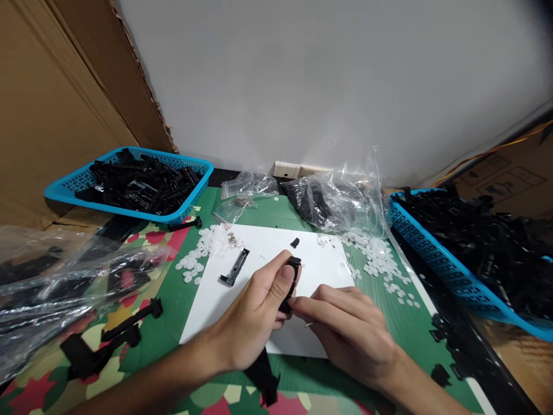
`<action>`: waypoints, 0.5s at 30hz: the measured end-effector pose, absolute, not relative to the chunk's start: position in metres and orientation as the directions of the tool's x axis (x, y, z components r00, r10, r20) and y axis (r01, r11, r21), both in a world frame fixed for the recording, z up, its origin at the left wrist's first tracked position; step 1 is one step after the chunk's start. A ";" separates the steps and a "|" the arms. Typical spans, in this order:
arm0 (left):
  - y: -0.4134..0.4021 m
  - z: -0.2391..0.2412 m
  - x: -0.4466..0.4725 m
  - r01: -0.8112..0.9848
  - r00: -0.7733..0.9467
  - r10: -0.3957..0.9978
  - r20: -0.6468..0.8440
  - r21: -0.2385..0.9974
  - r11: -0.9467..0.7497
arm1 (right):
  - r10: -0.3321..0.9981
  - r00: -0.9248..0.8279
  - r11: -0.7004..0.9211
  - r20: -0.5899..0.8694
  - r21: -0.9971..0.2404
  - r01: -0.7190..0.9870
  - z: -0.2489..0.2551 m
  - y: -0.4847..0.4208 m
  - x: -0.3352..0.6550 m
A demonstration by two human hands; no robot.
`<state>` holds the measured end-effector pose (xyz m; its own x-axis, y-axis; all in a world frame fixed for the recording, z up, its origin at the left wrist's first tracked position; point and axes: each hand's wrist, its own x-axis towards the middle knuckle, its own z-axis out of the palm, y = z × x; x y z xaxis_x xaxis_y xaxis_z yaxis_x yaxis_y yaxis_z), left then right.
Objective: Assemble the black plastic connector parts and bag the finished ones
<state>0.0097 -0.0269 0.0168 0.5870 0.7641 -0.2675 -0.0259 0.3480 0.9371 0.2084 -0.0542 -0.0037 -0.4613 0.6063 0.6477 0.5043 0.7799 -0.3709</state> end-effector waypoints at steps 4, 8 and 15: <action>-0.027 0.017 0.011 -0.119 0.610 0.752 -0.250 0.909 0.398 | 0.600 -0.447 0.787 0.663 -0.388 0.480 -0.003 -0.053 0.208; -0.025 0.018 0.012 -0.177 0.610 0.749 -0.258 0.877 0.447 | 0.591 -0.457 0.781 0.665 -0.328 0.531 0.000 -0.052 0.210; -0.022 0.015 0.012 -0.209 0.600 0.762 -0.245 0.871 0.444 | 0.576 -0.428 0.790 0.697 -0.340 0.510 0.003 -0.053 0.210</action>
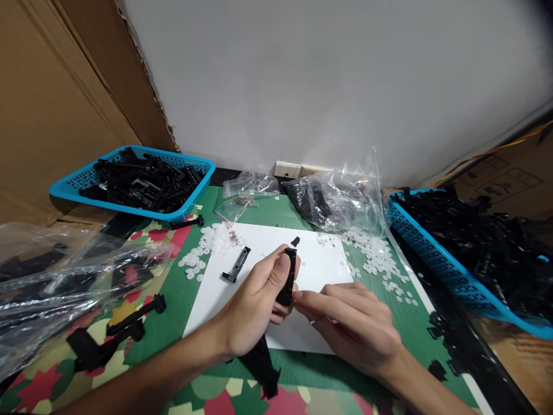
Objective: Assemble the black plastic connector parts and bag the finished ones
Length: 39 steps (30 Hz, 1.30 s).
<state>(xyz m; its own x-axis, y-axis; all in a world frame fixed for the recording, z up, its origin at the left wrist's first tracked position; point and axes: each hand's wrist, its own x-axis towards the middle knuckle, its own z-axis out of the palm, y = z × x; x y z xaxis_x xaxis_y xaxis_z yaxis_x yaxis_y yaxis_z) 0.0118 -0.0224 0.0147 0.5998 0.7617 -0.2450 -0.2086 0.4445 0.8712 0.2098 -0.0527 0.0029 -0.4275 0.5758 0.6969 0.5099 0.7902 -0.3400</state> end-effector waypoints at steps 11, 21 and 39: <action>-0.024 0.010 0.012 -0.203 0.593 0.766 -0.248 0.875 0.440 | 0.568 -0.462 0.812 0.681 -0.369 0.453 -0.004 -0.051 0.209; -0.025 0.013 0.012 -0.169 0.592 0.772 -0.230 0.901 0.398 | 0.566 -0.466 0.795 0.680 -0.303 0.525 -0.002 -0.055 0.207; -0.018 0.009 0.013 -0.163 0.562 0.795 -0.227 0.912 0.376 | 0.482 -0.530 0.819 0.697 -0.144 0.556 -0.001 -0.050 0.216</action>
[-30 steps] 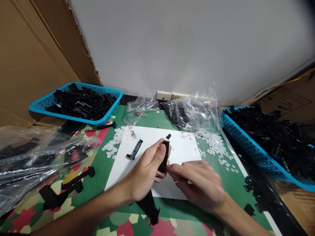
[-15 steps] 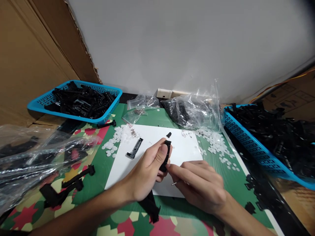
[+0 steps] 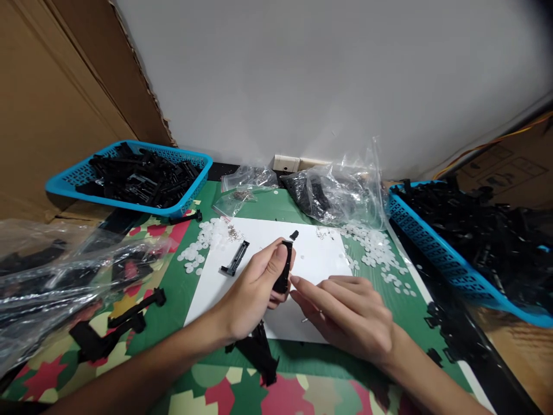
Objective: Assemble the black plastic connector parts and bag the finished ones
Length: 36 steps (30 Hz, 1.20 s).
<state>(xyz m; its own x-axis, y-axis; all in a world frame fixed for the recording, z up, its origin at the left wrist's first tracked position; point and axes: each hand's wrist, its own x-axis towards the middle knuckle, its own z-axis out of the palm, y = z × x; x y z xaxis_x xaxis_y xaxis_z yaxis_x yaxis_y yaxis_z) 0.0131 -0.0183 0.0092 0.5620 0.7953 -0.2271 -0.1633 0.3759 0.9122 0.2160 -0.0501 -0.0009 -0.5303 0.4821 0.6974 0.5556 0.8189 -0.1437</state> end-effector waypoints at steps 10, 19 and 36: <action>-0.019 0.012 0.010 -0.151 0.646 0.735 -0.205 0.910 0.387 | 0.605 -0.464 0.691 0.647 -0.138 0.710 -0.001 -0.036 0.229; -0.014 0.013 0.009 0.013 0.663 0.702 -0.262 0.941 0.339 | 0.426 -0.557 0.798 0.713 -0.007 0.602 -0.003 -0.039 0.235; -0.003 -0.019 0.006 0.450 0.389 0.902 0.189 0.815 -0.365 | 0.734 -0.594 0.621 0.329 0.028 0.783 -0.009 -0.026 0.258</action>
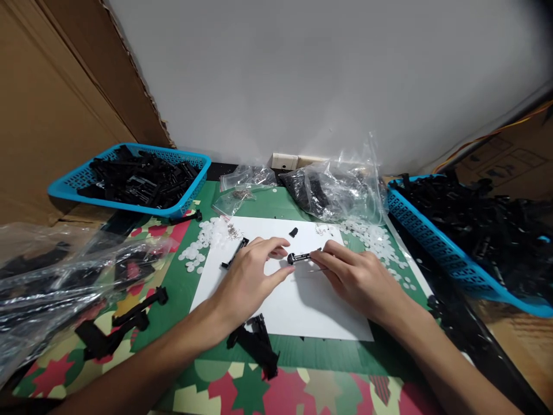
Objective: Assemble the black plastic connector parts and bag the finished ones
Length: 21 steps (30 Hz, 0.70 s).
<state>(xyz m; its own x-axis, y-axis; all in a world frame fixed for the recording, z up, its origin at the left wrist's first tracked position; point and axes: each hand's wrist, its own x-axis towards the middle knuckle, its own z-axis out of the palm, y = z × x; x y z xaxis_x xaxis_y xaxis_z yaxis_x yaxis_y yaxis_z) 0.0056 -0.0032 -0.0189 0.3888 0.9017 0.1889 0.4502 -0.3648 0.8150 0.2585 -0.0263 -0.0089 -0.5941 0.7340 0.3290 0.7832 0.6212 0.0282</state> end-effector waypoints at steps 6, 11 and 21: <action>-0.003 -0.024 0.004 0.452 0.464 0.824 0.324 0.714 -0.535 | 0.794 -0.564 0.607 0.226 -0.253 0.753 -0.004 -0.029 0.252; -0.002 -0.024 0.004 0.428 0.535 0.730 0.426 0.609 -0.668 | 0.870 -0.420 0.479 0.258 -0.646 0.594 0.015 -0.030 0.245; 0.000 -0.024 0.001 0.421 0.651 0.610 0.452 0.453 -0.786 | 0.974 -0.075 0.227 0.215 -0.891 0.393 0.003 -0.032 0.221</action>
